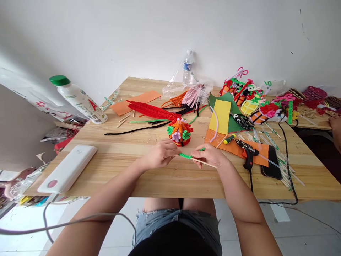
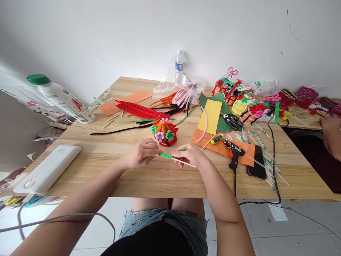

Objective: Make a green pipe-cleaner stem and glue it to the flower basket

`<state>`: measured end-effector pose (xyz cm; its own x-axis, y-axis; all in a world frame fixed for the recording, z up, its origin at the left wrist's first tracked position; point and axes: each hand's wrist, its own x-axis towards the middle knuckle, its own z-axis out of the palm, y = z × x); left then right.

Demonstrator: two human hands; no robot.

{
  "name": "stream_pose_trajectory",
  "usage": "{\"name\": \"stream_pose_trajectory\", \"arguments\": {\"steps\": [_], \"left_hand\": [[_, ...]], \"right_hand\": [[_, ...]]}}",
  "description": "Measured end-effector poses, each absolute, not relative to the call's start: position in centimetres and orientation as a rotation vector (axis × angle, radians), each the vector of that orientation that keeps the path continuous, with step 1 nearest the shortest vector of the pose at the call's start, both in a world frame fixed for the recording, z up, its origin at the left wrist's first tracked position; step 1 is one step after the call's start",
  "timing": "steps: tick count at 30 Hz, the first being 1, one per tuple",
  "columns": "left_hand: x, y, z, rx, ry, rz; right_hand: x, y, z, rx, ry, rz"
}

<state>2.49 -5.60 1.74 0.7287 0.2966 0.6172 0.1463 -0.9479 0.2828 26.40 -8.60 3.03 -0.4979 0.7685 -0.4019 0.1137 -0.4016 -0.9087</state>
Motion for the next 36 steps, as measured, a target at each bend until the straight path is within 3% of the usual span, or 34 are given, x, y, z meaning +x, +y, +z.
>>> {"name": "stream_pose_trajectory", "arguments": {"steps": [3,5,7,12,14,17,19,22,29,33,36], "left_hand": [[2.6,-6.1,1.8,2.398,0.425,1.109],[2.9,-6.4,1.7,2.199,0.556,1.151],[3.2,-6.6,1.4,2.085,0.686,1.186],[4.0,-7.0,0.8,2.116,1.004,1.169],[4.1,-7.1,0.5,2.251,1.078,1.172],[3.8,-6.9,0.2,2.586,1.096,1.095],[3.5,-6.6,0.1,2.788,1.008,0.984],[3.0,-6.1,0.3,2.945,0.821,0.881],[2.7,-5.6,1.6,3.066,0.481,0.922],[2.7,-5.8,2.0,2.834,0.324,0.952],[2.6,-6.2,2.1,2.552,0.308,0.993]], "right_hand": [[25.9,-8.9,3.1,-0.97,-1.226,2.051],[25.1,-9.4,2.8,-0.871,-1.245,1.89],[24.2,-9.8,2.4,-0.929,-1.417,1.512],[23.2,-10.2,1.7,-1.14,-1.928,0.012],[23.2,-10.3,1.7,-1.106,-2.038,-0.323],[23.3,-10.2,1.9,-1.04,-2.156,-0.487],[23.4,-10.1,2.0,-1.017,-2.188,-0.398],[23.8,-9.7,2.0,-1.102,-2.06,-0.016],[25.4,-9.0,2.3,-1.489,-1.4,1.557],[26.4,-8.7,2.7,-1.305,-1.323,1.992],[26.7,-8.6,3.0,-1.048,-1.328,2.126]]}}
